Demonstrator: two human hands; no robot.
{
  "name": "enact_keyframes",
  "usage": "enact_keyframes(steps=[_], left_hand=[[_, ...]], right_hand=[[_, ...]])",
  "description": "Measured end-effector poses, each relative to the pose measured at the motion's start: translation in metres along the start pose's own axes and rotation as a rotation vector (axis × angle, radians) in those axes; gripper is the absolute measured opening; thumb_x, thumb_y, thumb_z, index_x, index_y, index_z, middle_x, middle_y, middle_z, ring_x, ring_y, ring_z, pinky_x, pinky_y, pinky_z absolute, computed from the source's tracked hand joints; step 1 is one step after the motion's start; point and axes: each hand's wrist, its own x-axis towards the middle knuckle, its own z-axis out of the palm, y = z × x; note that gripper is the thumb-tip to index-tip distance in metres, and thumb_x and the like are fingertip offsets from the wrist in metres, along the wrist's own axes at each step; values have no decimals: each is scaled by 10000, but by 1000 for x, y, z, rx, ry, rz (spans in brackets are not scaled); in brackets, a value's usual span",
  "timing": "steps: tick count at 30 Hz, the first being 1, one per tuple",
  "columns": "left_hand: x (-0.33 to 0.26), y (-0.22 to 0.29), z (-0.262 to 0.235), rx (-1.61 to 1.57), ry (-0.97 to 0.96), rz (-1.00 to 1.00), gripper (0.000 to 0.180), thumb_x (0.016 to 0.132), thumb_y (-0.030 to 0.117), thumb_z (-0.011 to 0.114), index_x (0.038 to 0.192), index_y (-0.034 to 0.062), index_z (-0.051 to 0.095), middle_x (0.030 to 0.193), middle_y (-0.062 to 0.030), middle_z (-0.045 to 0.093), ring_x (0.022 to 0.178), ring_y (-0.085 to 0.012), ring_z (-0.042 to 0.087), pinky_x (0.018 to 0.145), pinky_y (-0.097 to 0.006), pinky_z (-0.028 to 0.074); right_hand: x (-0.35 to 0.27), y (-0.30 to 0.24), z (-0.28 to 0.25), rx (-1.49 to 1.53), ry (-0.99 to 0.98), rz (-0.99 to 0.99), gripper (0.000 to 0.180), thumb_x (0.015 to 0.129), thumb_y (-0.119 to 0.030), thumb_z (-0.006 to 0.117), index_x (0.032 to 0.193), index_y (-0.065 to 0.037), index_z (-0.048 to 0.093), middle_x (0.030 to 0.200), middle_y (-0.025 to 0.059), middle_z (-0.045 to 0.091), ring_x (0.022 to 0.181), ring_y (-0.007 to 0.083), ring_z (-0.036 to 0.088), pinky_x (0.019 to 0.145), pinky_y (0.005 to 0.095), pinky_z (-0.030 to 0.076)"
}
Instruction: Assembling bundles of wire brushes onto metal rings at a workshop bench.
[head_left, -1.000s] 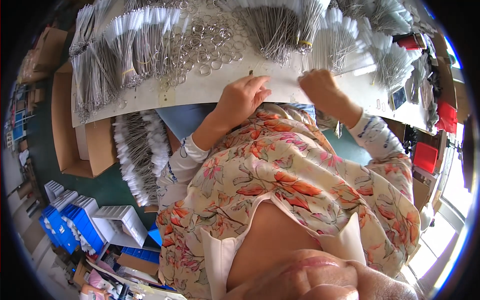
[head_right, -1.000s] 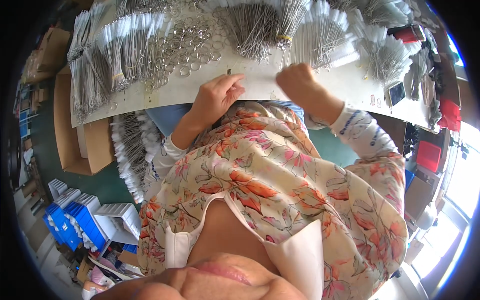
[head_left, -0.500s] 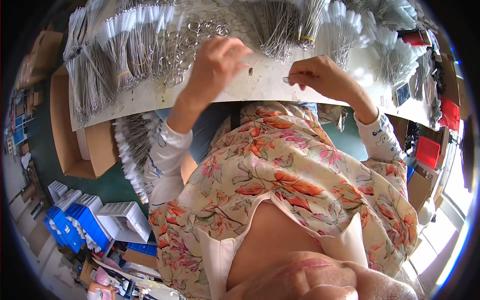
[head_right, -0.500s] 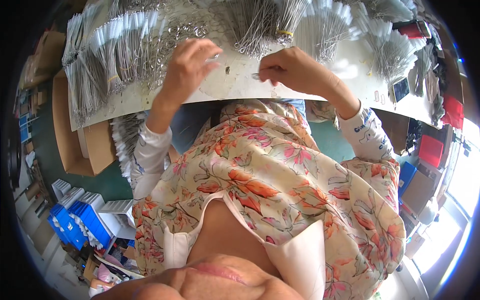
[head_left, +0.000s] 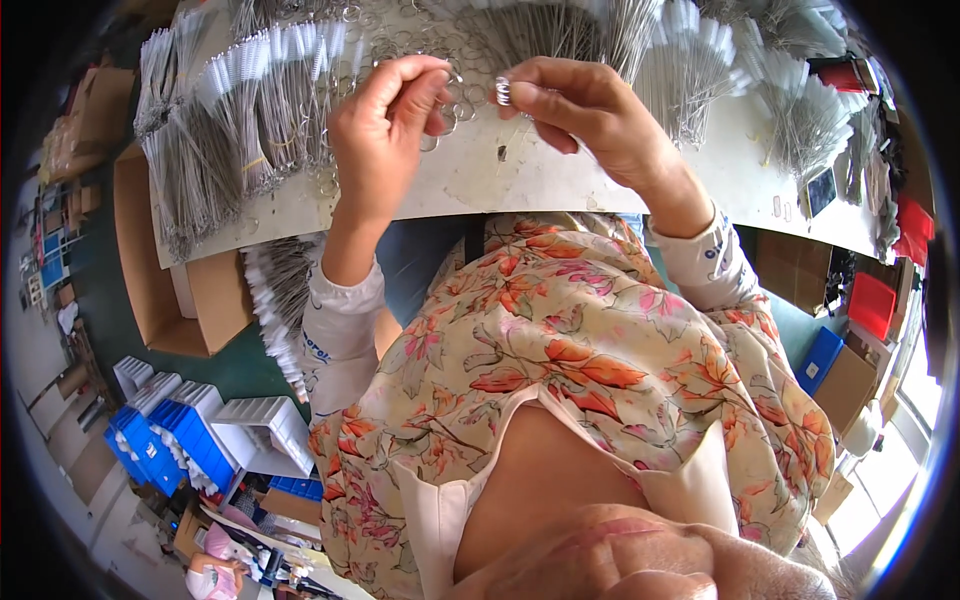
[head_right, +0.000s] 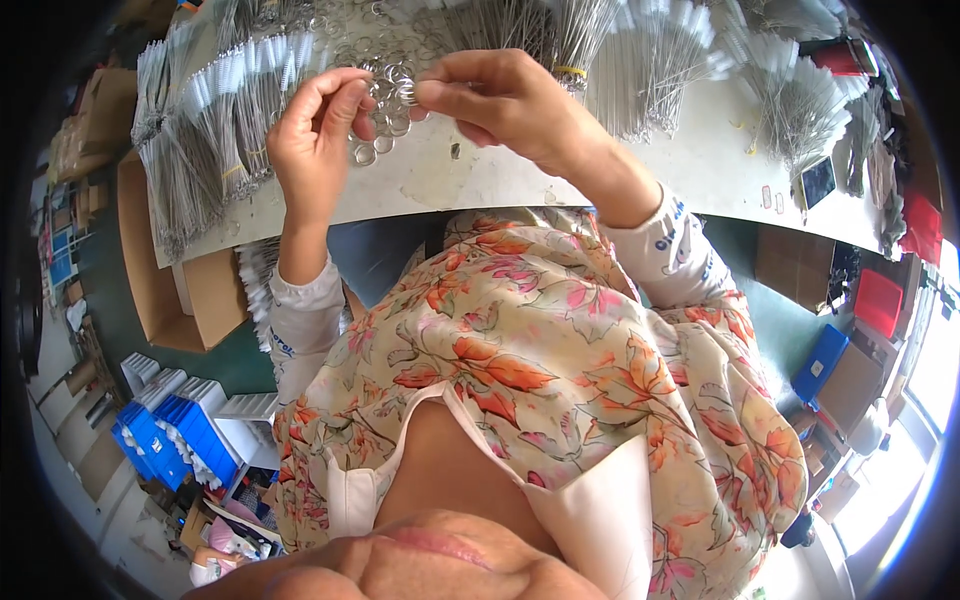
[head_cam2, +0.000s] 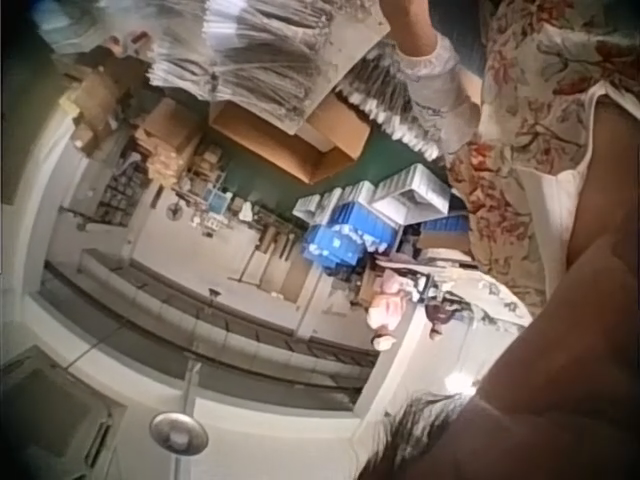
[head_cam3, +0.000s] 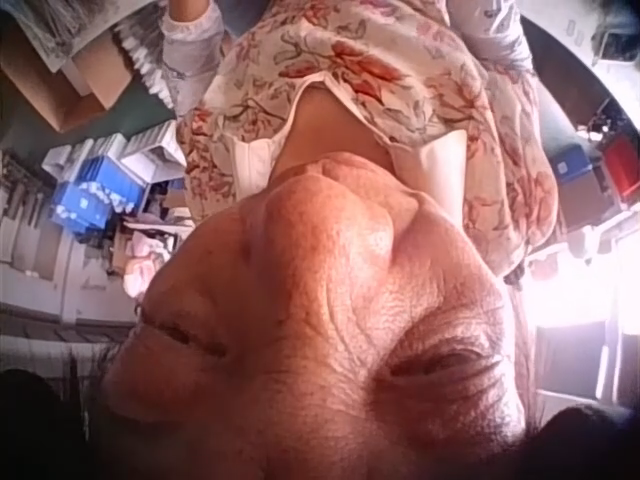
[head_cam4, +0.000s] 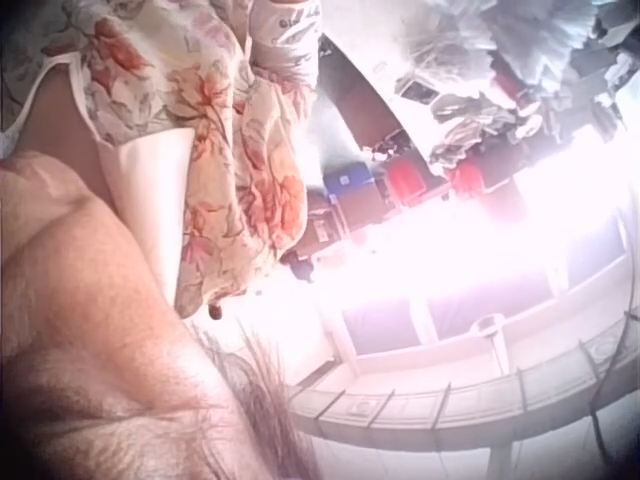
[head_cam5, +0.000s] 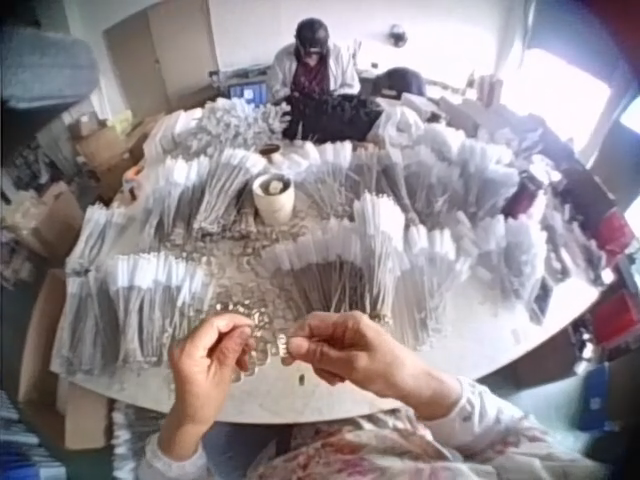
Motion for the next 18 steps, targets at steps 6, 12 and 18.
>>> enact_keyframes(steps=[6,12,18], left_hand=[[-7,9,7,-202,31,73,100,868,40,594,954,10,637,743,-47,635,529,-78,573,450,-188,444],[-11,19,-9,-1036,-158,-356,120,874,-18,553,972,-5,621,860,-54,637,778,-100,607,660,-217,505],[-10,33,-13,5,-18,322,146,837,-54,582,972,-10,617,877,-50,619,766,-129,614,659,-229,523]], right_hand=[[9,-9,25,235,10,-113,198,891,-201,597,889,-14,661,720,7,624,541,29,438,488,179,366],[-2,-7,40,-364,252,-682,84,763,-40,686,846,-25,679,920,91,620,809,229,637,690,298,521],[-3,-15,37,-250,147,-600,64,788,-46,667,843,-13,669,902,99,622,806,235,632,689,304,518]])
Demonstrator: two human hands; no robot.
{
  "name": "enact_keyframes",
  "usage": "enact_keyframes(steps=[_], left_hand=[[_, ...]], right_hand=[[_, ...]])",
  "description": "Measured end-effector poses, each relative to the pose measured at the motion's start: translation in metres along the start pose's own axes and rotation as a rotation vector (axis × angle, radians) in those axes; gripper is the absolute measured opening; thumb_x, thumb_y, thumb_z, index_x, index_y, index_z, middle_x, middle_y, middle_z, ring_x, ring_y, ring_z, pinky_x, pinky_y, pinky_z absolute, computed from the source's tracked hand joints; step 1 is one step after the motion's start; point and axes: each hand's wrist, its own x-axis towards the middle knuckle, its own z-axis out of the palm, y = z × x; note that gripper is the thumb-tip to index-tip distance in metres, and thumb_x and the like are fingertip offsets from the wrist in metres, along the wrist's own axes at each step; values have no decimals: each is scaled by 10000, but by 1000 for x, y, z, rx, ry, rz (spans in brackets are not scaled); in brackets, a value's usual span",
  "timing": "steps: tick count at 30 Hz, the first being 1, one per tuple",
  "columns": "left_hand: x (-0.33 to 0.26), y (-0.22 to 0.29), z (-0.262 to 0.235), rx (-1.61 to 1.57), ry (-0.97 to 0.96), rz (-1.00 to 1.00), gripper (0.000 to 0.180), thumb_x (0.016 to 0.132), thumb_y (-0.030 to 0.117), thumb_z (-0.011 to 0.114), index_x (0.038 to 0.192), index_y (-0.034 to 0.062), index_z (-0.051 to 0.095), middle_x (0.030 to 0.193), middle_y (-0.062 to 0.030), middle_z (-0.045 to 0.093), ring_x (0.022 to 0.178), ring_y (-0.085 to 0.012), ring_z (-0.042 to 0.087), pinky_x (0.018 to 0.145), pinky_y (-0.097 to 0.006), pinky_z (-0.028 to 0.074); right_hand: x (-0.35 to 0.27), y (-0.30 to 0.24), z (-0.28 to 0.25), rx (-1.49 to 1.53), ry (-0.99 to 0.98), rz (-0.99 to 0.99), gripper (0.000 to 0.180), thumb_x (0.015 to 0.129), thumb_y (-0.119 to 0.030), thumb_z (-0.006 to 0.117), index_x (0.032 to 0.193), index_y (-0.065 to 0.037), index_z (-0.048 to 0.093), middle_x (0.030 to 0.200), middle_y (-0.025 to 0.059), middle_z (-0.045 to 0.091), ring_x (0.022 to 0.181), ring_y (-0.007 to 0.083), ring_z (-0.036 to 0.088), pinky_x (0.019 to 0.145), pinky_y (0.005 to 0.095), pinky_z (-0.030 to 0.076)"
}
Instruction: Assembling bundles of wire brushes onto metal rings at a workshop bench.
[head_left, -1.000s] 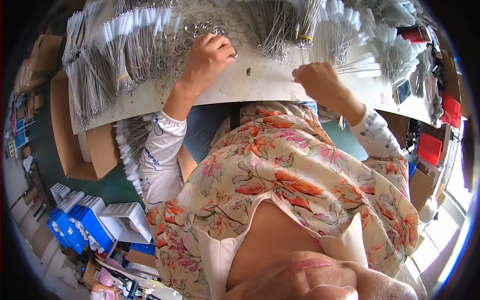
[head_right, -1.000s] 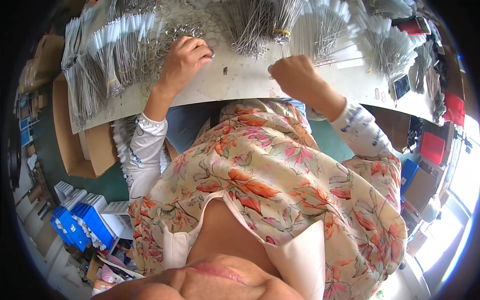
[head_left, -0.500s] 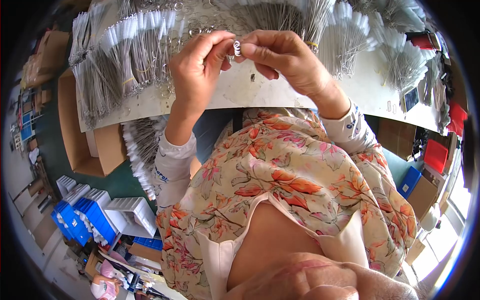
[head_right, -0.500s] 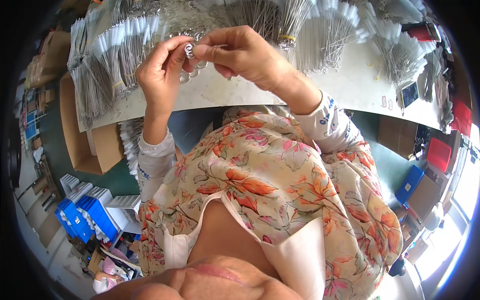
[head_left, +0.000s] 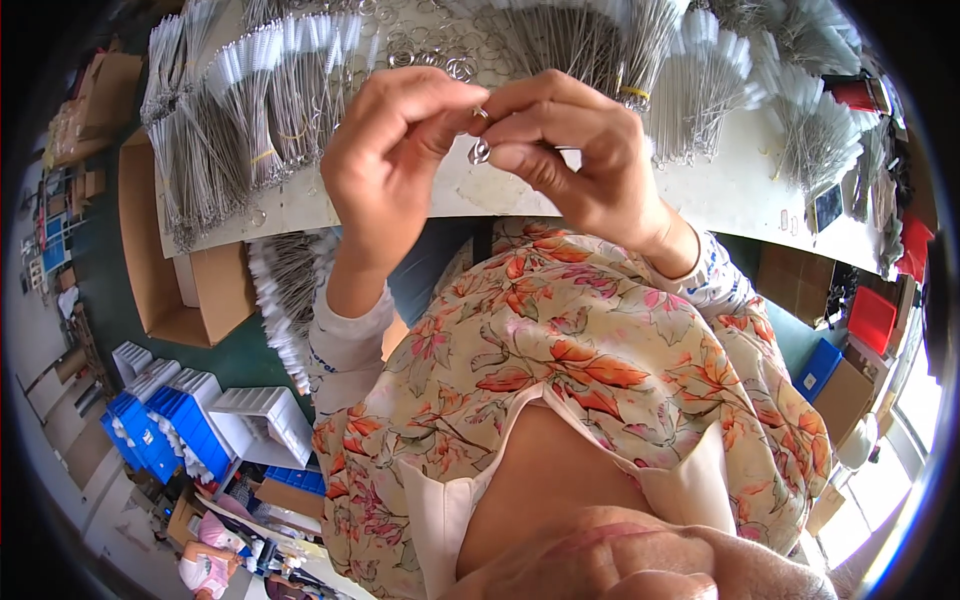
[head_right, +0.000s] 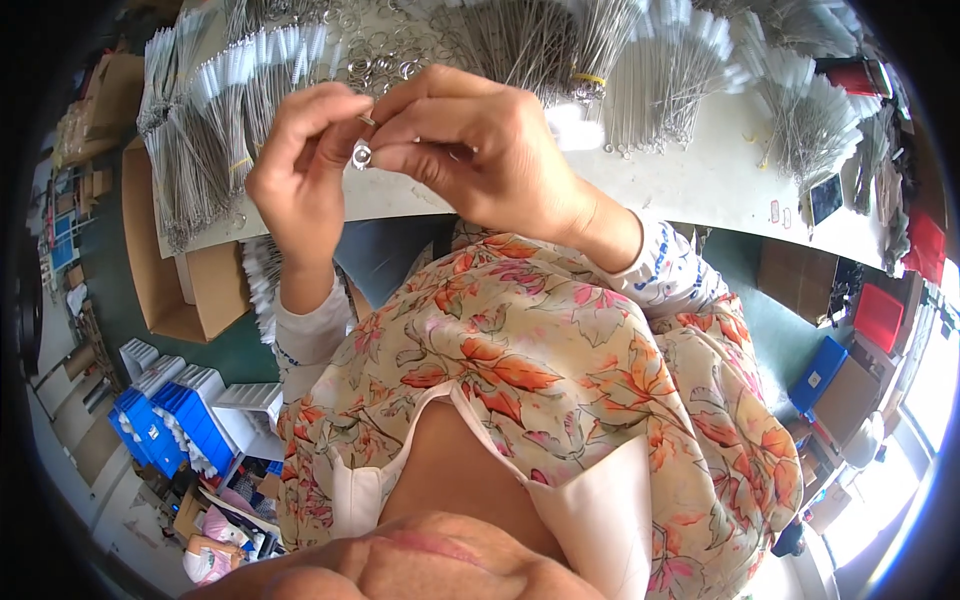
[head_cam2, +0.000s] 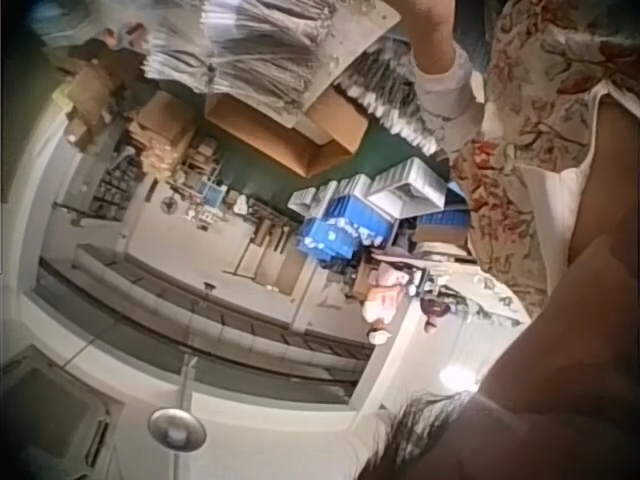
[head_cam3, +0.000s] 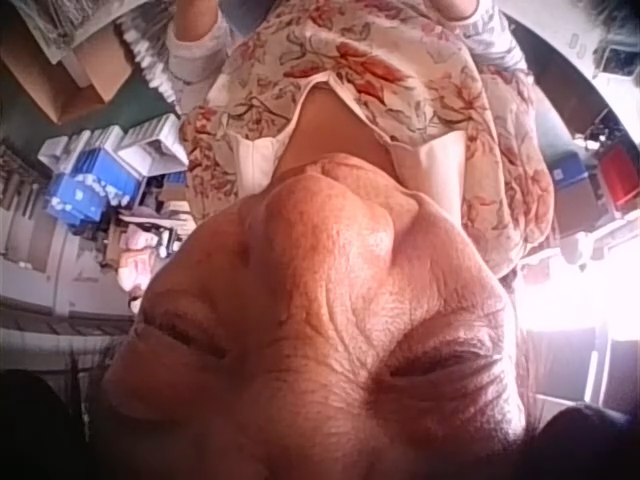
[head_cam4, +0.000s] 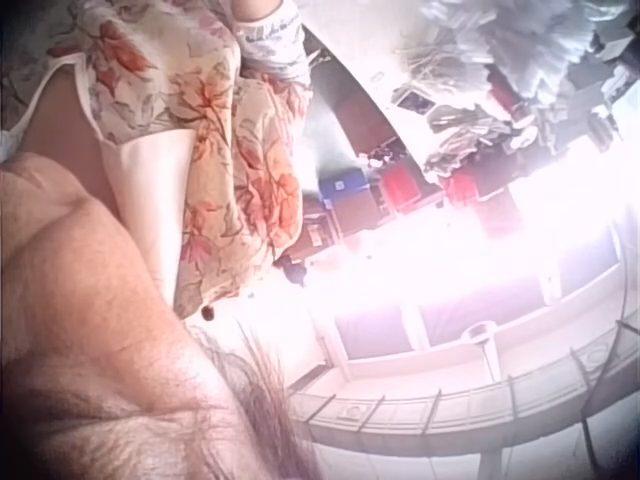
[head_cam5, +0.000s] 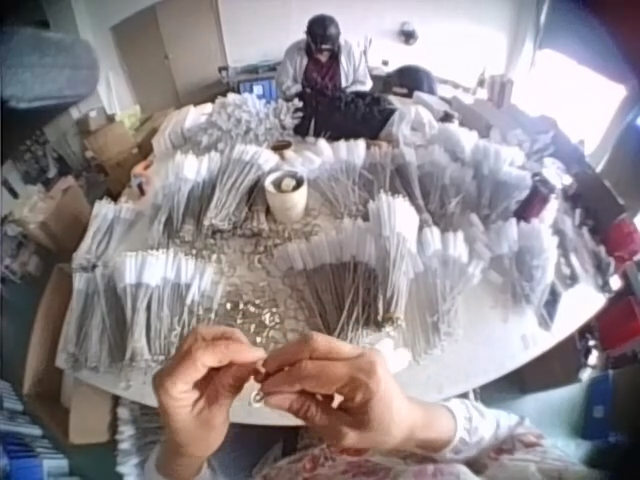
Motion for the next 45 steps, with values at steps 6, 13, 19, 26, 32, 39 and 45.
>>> enact_keyframes(steps=[6,13,19,26,32,39,45], left_hand=[[-4,-8,-14,-1135,-195,-640,186,872,29,568,1054,4,598,946,-123,646,845,-148,635,746,-262,559],[-1,19,-25,-422,-217,-415,226,809,-63,590,1033,-44,609,979,-127,638,866,-166,639,765,-272,552],[-9,15,-10,-42,123,22,309,748,-99,632,1055,-91,592,1000,-161,630,836,-202,660,734,-267,561],[-6,16,-14,-198,62,-103,304,759,-132,603,1060,-90,591,1000,-154,632,856,-198,653,780,-273,549],[-4,11,-20,-255,30,-181,289,765,-133,601,1050,-83,605,1002,-146,636,868,-176,646,796,-272,542],[6,11,-32,-223,-48,-145,249,776,-121,591,1018,-76,624,973,-135,653,838,-138,635,750,-238,536],[4,3,-32,-467,-44,-355,241,803,-82,583,1042,-76,613,966,-152,653,822,-134,633,722,-238,536]], right_hand=[[-2,11,1,-514,24,-526,242,586,-44,694,826,-74,689,920,-9,624,630,119,608,503,279,490],[0,24,0,-470,-87,-556,173,637,-45,695,806,-77,681,912,7,632,620,136,600,494,280,480],[7,-4,-7,449,-68,310,111,854,-131,635,861,-28,675,848,38,635,599,80,535,505,209,445],[14,-7,5,749,18,560,221,864,-236,643,903,-19,648,760,32,643,535,36,450,474,175,370],[19,-4,5,567,-49,562,171,876,-181,623,914,-14,638,726,6,608,533,36,481,466,177,368],[18,0,-3,315,-201,448,141,869,-126,623,926,2,635,720,5,604,559,38,513,492,185,410],[8,0,10,413,-109,458,165,908,-156,570,948,-3,617,731,12,594,551,36,503,478,177,386]])
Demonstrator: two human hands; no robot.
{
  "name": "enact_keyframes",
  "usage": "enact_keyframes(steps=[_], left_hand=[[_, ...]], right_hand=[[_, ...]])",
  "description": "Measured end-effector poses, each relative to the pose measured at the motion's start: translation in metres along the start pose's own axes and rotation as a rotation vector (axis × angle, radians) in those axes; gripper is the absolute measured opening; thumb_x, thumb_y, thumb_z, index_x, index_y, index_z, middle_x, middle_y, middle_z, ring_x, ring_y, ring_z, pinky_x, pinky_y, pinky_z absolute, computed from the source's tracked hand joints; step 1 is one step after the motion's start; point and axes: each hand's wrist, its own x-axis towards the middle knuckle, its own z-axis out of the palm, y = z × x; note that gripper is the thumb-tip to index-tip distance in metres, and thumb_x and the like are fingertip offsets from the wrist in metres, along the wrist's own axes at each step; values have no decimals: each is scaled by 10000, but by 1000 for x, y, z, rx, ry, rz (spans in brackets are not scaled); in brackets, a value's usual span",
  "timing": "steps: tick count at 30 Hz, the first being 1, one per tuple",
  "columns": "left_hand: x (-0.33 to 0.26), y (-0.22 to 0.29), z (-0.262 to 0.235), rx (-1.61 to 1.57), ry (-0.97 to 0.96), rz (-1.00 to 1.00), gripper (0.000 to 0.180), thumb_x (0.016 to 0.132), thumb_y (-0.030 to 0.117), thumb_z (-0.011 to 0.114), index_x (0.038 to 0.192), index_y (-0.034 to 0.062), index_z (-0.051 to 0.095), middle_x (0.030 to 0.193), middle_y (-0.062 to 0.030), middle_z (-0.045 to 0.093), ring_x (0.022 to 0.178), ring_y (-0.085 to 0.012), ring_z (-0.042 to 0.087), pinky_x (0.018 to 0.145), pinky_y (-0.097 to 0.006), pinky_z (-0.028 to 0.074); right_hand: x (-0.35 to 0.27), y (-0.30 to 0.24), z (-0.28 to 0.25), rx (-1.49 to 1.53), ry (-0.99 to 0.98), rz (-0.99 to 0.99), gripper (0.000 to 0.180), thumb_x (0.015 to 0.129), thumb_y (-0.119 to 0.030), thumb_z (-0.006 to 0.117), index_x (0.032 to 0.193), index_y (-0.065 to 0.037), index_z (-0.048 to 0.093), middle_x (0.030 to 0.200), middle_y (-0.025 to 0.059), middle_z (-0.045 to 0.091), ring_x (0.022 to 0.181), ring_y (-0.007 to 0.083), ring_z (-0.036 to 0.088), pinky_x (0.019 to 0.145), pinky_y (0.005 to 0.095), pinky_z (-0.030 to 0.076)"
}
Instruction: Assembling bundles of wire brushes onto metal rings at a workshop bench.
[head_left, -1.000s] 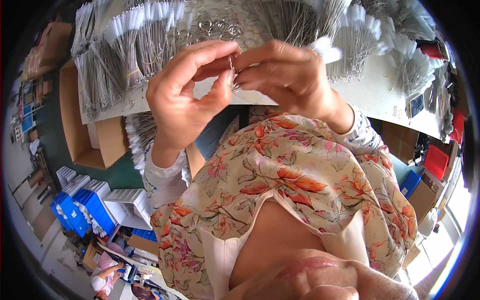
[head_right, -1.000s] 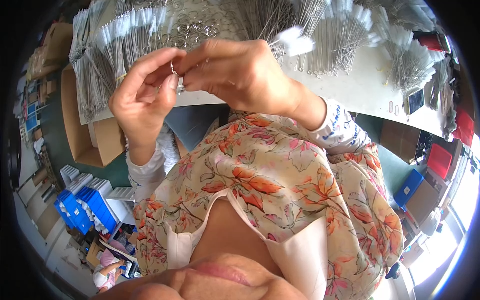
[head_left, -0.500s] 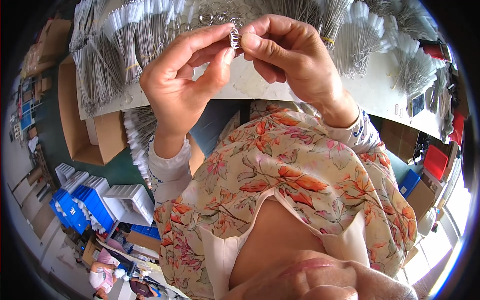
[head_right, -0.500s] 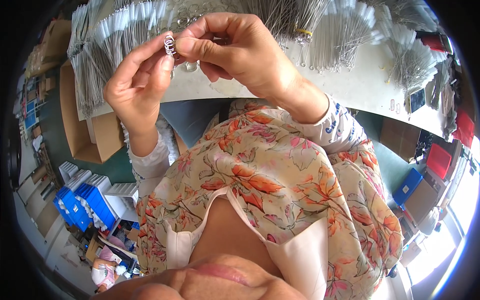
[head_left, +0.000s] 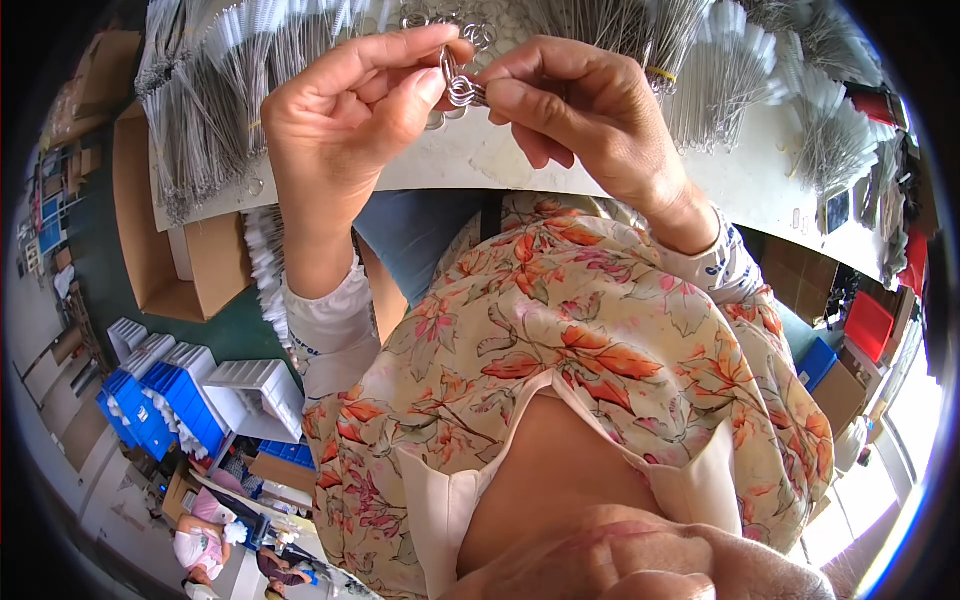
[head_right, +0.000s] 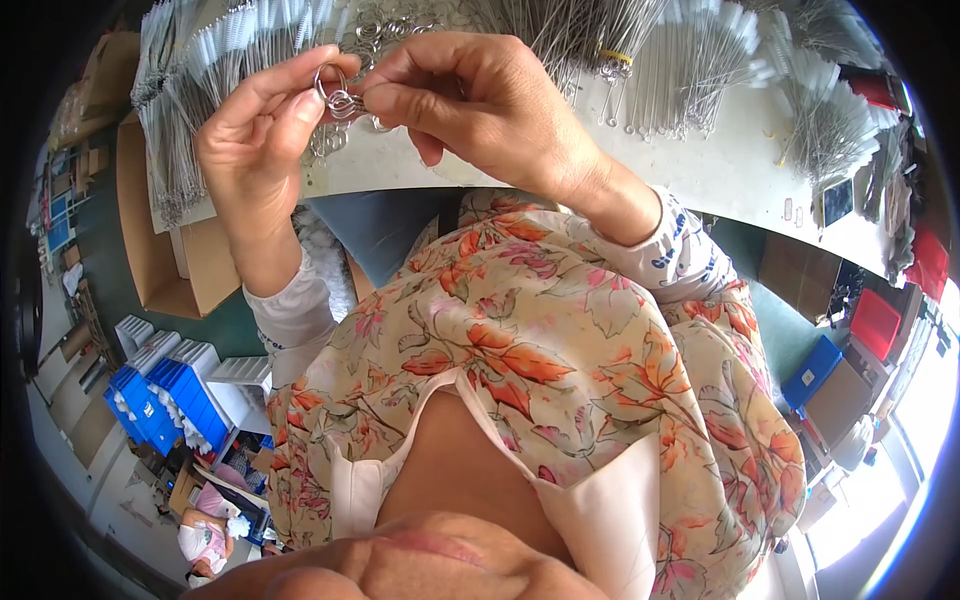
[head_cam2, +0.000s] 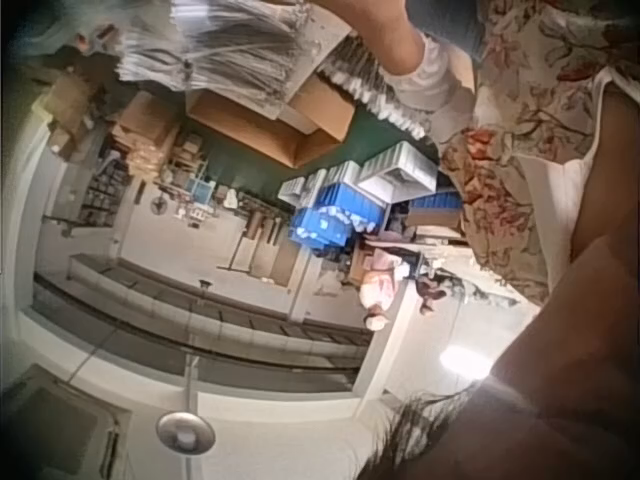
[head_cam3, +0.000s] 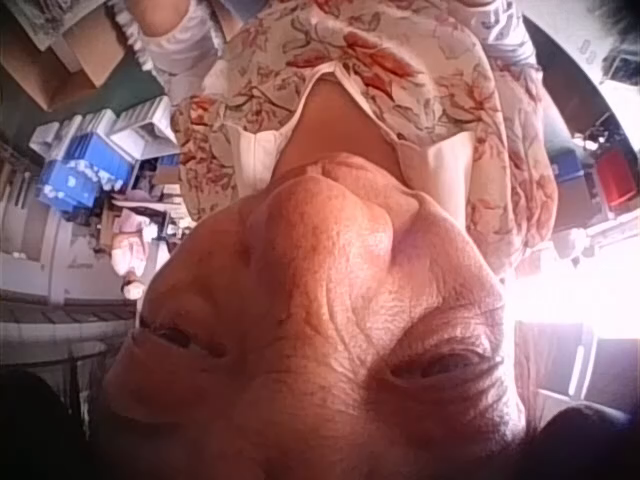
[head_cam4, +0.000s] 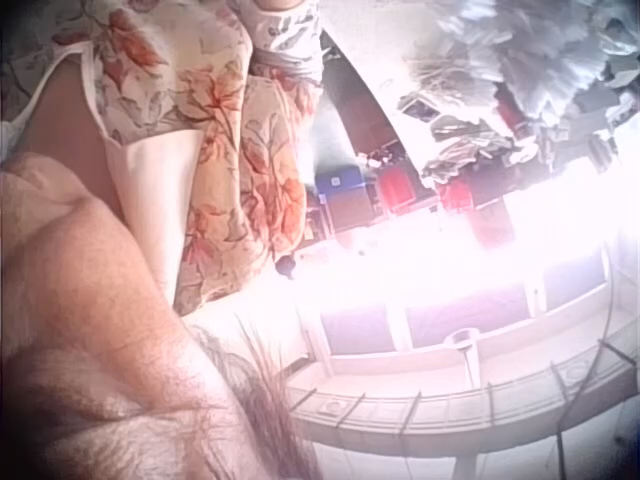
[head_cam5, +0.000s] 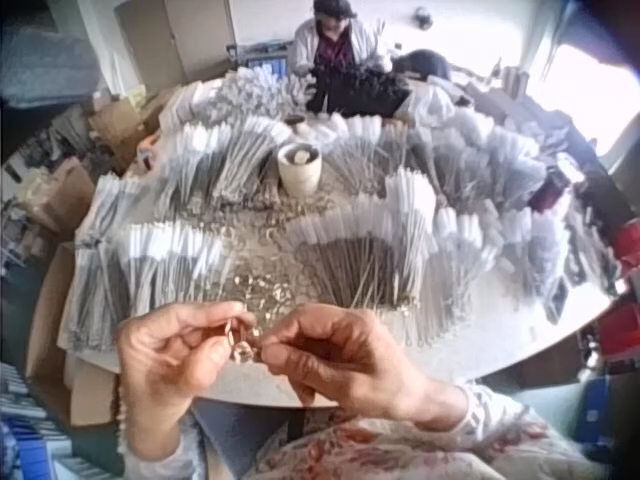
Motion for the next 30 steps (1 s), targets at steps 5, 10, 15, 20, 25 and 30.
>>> enact_keyframes(steps=[5,10,15,20,25,30], left_hand=[[-6,-3,-3,-7,-14,-22,248,811,-71,591,1058,-76,609,964,-150,653,823,-133,631,733,-240,535],[-10,-1,-1,156,-31,12,255,815,-69,587,1070,-77,606,971,-121,654,846,-125,626,778,-246,532],[-12,-6,-5,95,-46,-29,255,813,-80,579,1066,-79,607,970,-116,653,853,-120,624,788,-238,525],[-18,-20,-1,12,14,-47,247,811,-71,588,1057,-71,614,964,-104,653,851,-114,622,764,-219,517],[-33,-59,-13,193,-40,-372,255,824,-7,613,1079,-11,615,949,-74,656,765,-74,611,699,-204,508],[3,-80,-61,1028,212,-150,148,827,199,641,890,68,660,755,-66,675,658,-152,643,583,-278,492]], right_hand=[[0,5,5,11,106,-18,147,905,-136,570,958,-9,623,771,30,634,543,45,515,483,189,430],[-4,3,9,-243,187,-121,116,870,-75,595,972,-43,639,779,41,644,563,67,560,484,210,449],[-1,8,8,-535,198,-425,181,832,10,579,990,-49,643,770,47,612,600,124,556,513,235,455],[-3,20,2,-702,177,-506,264,726,59,624,949,-78,656,757,77,607,662,247,623,556,319,505],[-16,89,-3,-739,110,-365,272,703,51,599,932,-89,643,760,71,592,649,265,612,555,342,501],[-12,119,11,-993,-31,-430,221,712,7,565,905,-90,610,762,50,573,690,233,609,562,342,511]])
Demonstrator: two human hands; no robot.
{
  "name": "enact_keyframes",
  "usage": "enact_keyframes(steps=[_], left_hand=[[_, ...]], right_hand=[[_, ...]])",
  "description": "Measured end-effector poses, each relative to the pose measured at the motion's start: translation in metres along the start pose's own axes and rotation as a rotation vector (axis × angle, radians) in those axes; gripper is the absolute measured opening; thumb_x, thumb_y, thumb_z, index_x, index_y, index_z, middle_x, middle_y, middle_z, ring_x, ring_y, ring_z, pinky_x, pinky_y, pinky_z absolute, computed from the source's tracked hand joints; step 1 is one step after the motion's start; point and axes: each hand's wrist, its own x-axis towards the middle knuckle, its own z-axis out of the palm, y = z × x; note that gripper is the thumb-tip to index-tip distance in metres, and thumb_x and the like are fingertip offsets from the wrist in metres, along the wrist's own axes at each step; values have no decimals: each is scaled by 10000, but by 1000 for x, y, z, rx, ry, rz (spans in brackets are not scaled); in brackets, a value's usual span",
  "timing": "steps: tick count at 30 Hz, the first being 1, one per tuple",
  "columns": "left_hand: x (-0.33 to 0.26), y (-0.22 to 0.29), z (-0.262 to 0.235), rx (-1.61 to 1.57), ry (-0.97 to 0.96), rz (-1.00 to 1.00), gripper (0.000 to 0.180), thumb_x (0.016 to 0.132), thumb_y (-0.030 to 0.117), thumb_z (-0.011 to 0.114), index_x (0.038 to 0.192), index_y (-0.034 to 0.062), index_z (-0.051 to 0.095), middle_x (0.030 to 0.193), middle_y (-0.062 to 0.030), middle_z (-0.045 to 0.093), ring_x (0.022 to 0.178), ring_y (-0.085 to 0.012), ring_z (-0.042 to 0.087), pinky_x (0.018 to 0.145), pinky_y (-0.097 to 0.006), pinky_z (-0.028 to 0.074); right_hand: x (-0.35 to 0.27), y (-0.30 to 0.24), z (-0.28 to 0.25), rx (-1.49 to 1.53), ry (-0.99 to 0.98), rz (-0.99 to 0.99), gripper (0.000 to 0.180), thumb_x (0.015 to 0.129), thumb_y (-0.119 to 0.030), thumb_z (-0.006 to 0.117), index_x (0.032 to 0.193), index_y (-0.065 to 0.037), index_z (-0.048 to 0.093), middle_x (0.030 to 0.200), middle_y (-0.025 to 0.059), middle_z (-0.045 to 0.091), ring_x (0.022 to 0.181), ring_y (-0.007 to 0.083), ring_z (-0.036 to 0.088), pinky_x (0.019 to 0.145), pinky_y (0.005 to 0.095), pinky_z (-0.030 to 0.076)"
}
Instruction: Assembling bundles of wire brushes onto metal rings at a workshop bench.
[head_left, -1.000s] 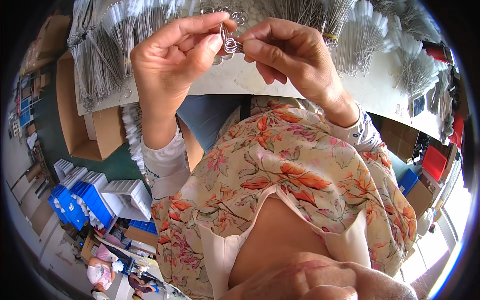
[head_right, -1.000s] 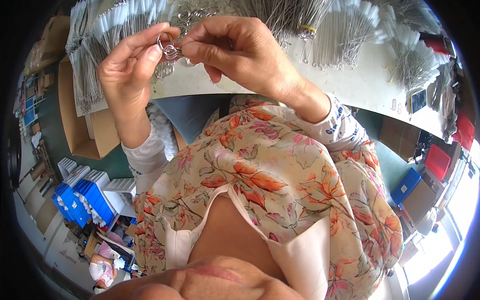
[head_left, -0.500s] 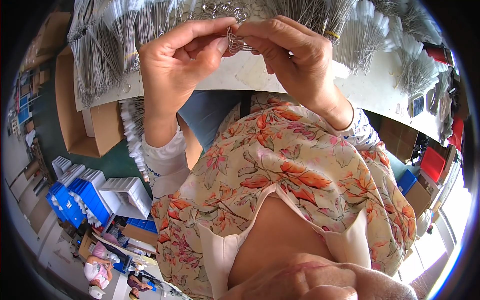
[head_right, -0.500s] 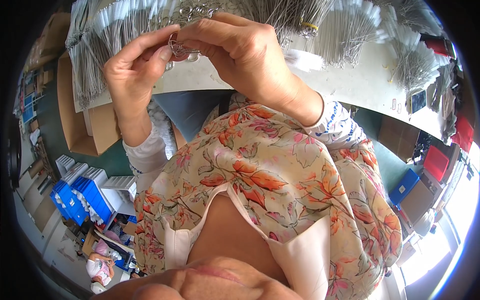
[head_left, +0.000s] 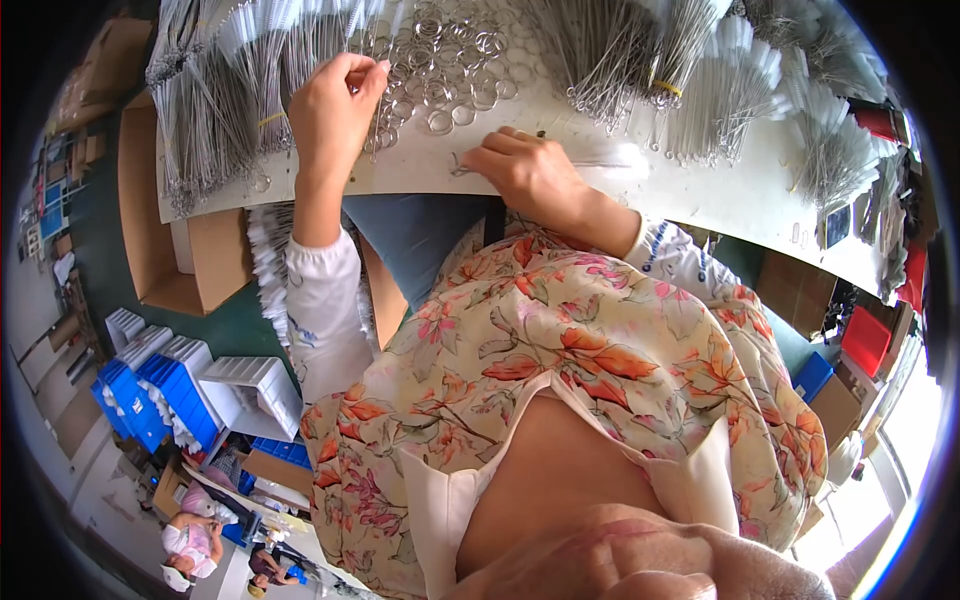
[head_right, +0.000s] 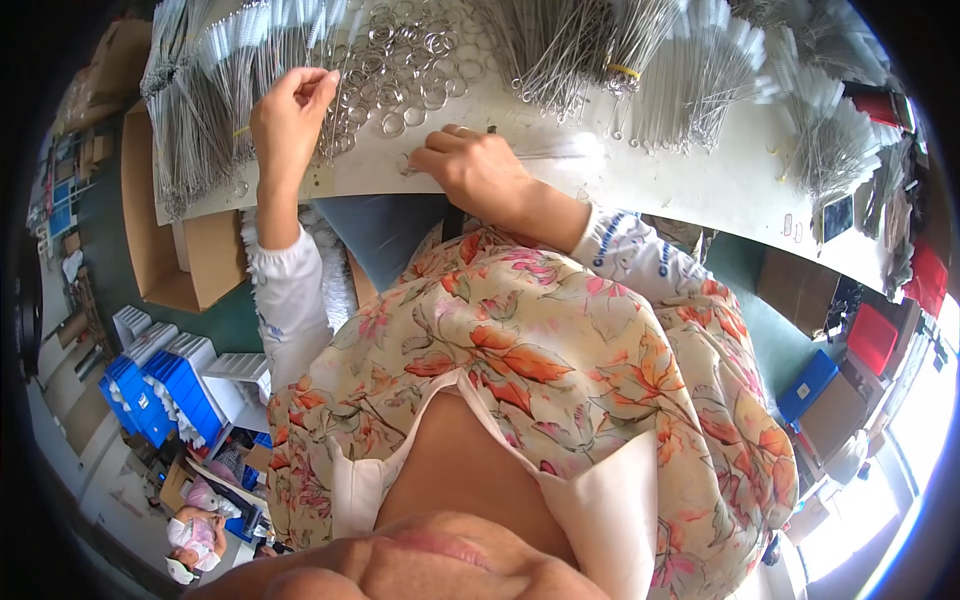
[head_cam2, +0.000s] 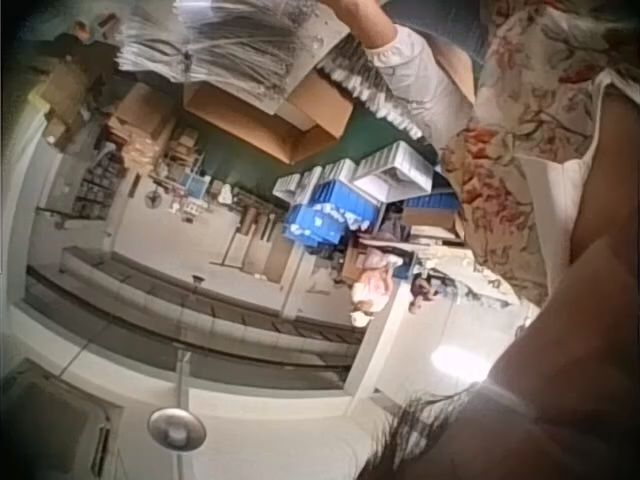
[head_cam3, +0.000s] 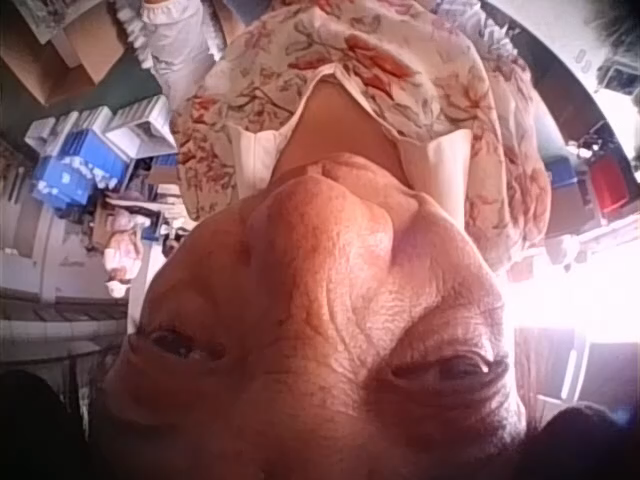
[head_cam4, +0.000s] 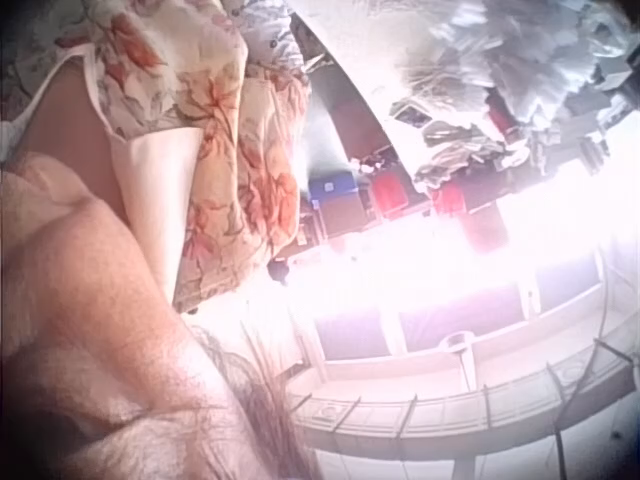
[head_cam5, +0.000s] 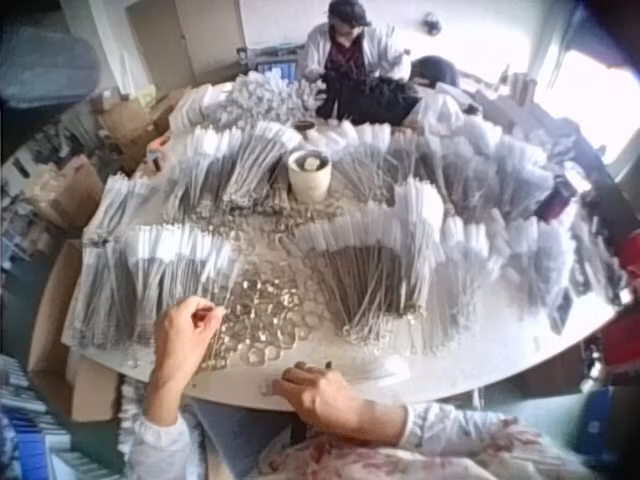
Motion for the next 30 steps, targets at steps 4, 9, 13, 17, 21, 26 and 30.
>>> enact_keyframes(steps=[4,9,13,17,21,26,30], left_hand=[[24,-19,8,346,-175,-47,218,806,307,634,817,91,669,722,-58,671,664,-220,647,588,-327,490],[20,-30,1,261,-131,-48,218,827,281,619,810,67,652,695,-41,661,614,-165,627,569,-287,459],[25,-25,-5,-221,-94,-200,177,867,231,585,881,63,640,715,-69,664,591,-161,641,556,-282,505],[30,-4,-41,-485,-3,-188,201,924,190,527,1035,57,628,685,-27,568,543,-81,564,498,-218,492],[49,-82,-108,83,354,-79,304,844,372,600,968,104,672,768,-91,671,644,-178,624,601,-297,477],[68,-227,-133,679,-107,-176,396,789,436,603,868,54,674,855,-175,653,813,-359,616,717,-403,467],[71,-246,-121,534,5,-125,327,827,338,616,839,12,646,751,-145,642,653,-299,570,630,-373,445]], right_hand=[[31,24,-9,-108,88,-139,180,721,-51,571,890,-105,596,748,31,566,690,213,596,569,340,518],[84,75,-68,-360,128,342,140,831,-199,576,843,-74,640,795,137,646,725,302,633,637,361,515],[99,105,-80,-523,-169,493,338,785,-420,560,846,-102,656,786,155,647,755,346,624,670,447,490],[86,142,-89,-207,36,468,287,731,-355,656,863,-101,687,758,102,661,706,226,643,646,353,500],[83,120,-120,14,104,550,299,719,-347,721,827,-68,700,663,47,635,599,114,572,589,285,464],[85,119,-110,-73,-17,455,209,898,-182,523,904,1,625,770,31,618,678,149,605,620,307,517],[63,131,-127,-13,387,430,292,757,-311,700,841,-32,694,657,54,639,607,128,613,579,294,499]])
